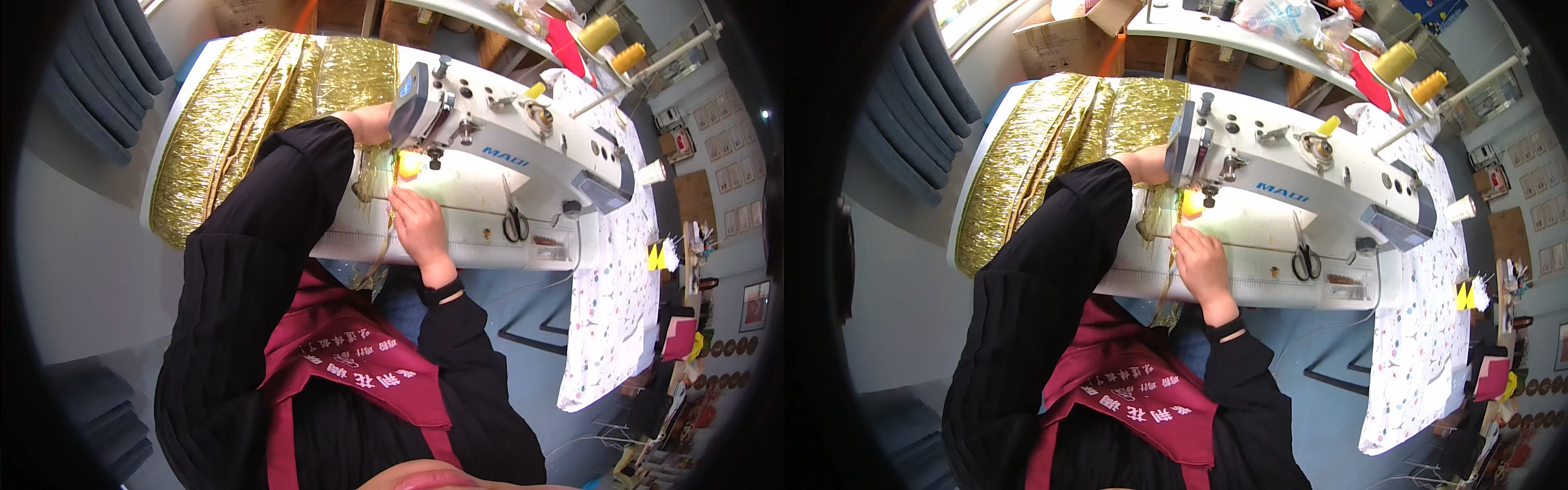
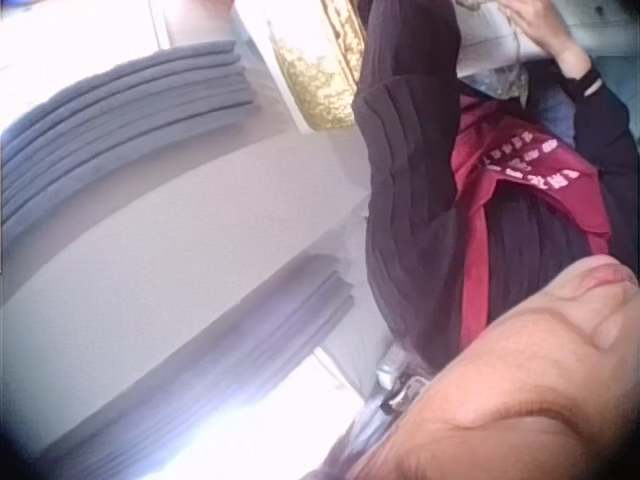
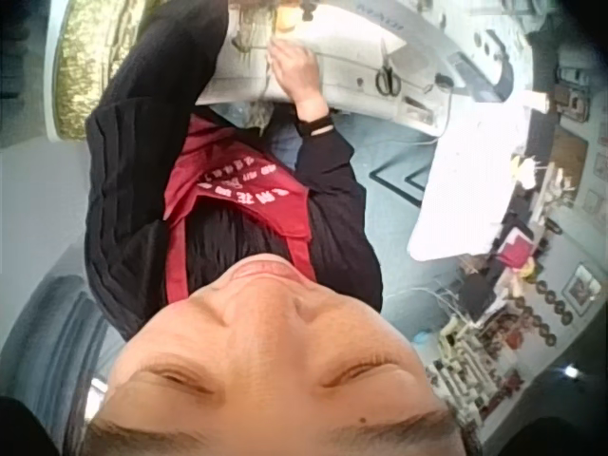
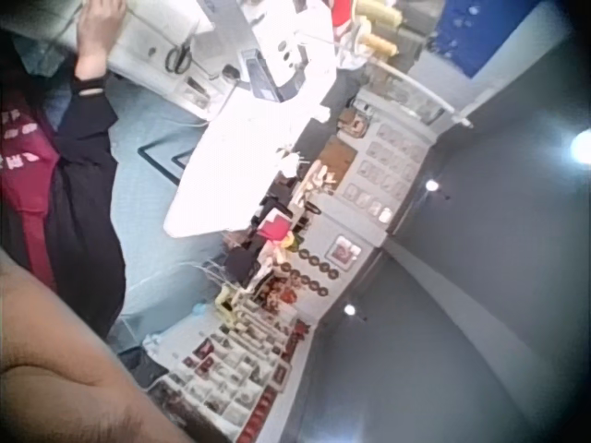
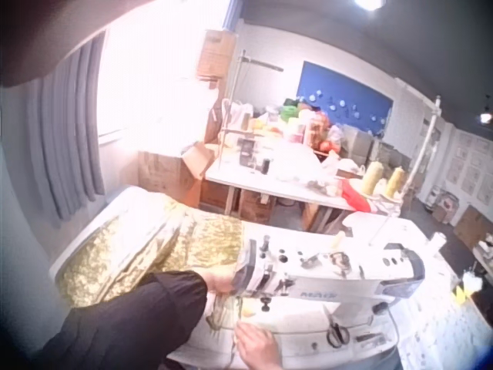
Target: The person aligns a gold sequined fabric strip with a zipper on a sewing machine, sews the seam, and trims the excess zipper with scissors. The process is repeated for multiple sections of the fabric.
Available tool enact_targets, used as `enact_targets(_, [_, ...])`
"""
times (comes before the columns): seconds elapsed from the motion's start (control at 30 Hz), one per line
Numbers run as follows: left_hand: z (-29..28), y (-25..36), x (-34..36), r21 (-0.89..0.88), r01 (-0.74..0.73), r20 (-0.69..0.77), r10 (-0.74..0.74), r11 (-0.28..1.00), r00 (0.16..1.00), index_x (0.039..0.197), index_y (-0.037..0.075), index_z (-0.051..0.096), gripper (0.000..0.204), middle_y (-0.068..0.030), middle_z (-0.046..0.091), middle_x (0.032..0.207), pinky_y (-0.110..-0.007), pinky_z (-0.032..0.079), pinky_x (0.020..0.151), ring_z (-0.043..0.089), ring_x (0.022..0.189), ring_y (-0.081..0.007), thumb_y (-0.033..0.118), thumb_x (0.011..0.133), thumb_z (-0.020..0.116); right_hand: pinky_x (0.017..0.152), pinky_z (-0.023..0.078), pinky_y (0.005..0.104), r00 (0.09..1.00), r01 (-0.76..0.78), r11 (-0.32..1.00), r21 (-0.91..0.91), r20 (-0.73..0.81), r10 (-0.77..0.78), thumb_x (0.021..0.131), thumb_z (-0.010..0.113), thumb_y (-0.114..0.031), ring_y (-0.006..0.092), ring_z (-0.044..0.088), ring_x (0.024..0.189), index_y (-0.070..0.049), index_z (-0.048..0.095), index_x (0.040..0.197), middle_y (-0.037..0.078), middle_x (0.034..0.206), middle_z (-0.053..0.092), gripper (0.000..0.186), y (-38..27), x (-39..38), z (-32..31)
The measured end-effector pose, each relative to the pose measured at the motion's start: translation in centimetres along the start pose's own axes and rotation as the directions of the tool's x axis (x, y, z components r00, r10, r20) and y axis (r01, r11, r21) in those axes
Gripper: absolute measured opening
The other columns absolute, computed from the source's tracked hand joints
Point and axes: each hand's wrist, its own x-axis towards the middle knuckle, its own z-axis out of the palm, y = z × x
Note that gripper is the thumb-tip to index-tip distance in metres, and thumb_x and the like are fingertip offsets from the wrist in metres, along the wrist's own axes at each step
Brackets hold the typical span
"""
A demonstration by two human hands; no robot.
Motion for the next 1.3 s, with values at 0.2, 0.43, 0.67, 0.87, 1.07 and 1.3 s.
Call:
enact_targets(0.2, [-0.2, -1.8, 1.1, 0.181, -0.051, 0.201, 0.014, 0.982, 0.979, 0.123, 0.002, 0.068, 0.036, -0.02, 0.069, 0.127, -0.038, 0.05, 0.103, 0.064, 0.121, -0.034, 0.002, 0.087, 0.063, 0.096, 0.049, 0.0409, 0.999, -0.035, 0.999, 0.041, 0.021, 0.035, 0.088, 0.07, -0.01, 0.0241, 0.066, 0.118, -0.011, 0.075, 0.119, 0.006, 0.129, 0.071, 0.031, -0.4, 0.3, -0.2])
enact_targets(0.43, [-0.4, -3.8, -1.1, 0.139, -0.098, 0.133, 0.079, 0.985, 0.988, 0.096, 0.005, 0.062, 0.01, -0.0177, 0.069, 0.101, -0.046, 0.05, 0.081, 0.066, 0.098, -0.039, 0.001, 0.086, 0.06, 0.091, 0.055, 0.0414, 0.969, -0.242, 0.87, 0.429, 0.051, 0.244, 0.089, 0.066, 0.004, 0.0264, 0.07, 0.106, -0.007, 0.074, 0.123, 0.01, 0.128, 0.07, 0.037, -1.7, -0.1, 0.0])
enact_targets(0.67, [-5.6, -0.1, -7.2, 0.044, 0.039, 0.177, -0.047, 0.998, 0.983, 0.093, 0.003, 0.056, 0.003, -0.0154, 0.063, 0.087, -0.045, 0.047, 0.075, 0.062, 0.084, -0.0372, 0.005, 0.095, 0.058, 0.082, 0.058, 0.0283, 0.776, -0.512, 0.014, 0.859, 0.455, 0.437, 0.108, 0.053, -0.005, 0.0135, 0.071, 0.083, 0.0, 0.061, 0.138, 0.013, 0.106, 0.075, 0.031, -5.9, -2.5, -1.3])
enact_targets(0.87, [-9.1, 2.2, -11.3, -0.076, 0.012, 0.083, -0.006, 0.997, 0.997, 0.105, 0.003, 0.071, 0.013, -0.0131, 0.07, 0.096, -0.038, 0.054, 0.082, 0.068, 0.09, -0.0296, 0.003, 0.093, 0.065, 0.065, 0.05, 0.0221, 0.757, -0.559, 0.071, 0.826, 0.473, 0.451, 0.108, 0.057, -0.011, 0.0057, 0.058, 0.068, 0.002, 0.062, 0.135, 0.009, 0.092, 0.074, 0.03, -7.7, -5.4, -3.6])
enact_targets(1.07, [-11.3, 4.7, -13.9, -0.094, 0.071, 0.087, -0.063, 0.993, 0.994, 0.101, 0.004, 0.079, 0.013, -0.0053, 0.066, 0.09, -0.03, 0.054, 0.078, 0.066, 0.086, -0.0198, 0.012, 0.092, 0.076, 0.062, 0.046, 0.0194, 0.709, -0.609, 0.211, 0.764, 0.407, 0.576, 0.101, 0.071, -0.01, 0.0035, 0.058, 0.067, 0.002, 0.074, 0.111, -0.002, 0.083, 0.069, 0.017, -7.3, -6.5, -6.7])
enact_targets(1.3, [-16.7, 4.8, -20.1, -0.125, 0.072, -0.034, -0.077, 0.989, 0.996, 0.107, -0.002, 0.074, 0.012, -0.0048, 0.059, 0.094, -0.029, 0.049, 0.075, 0.059, 0.085, -0.0151, 0.004, 0.097, 0.073, 0.064, 0.041, 0.0185, 0.735, -0.583, 0.325, 0.745, 0.312, 0.602, 0.097, 0.077, -0.012, 0.0003, 0.052, 0.071, 0.001, 0.076, 0.102, -0.007, 0.08, 0.065, 0.013, -5.4, -6.5, -11.4])
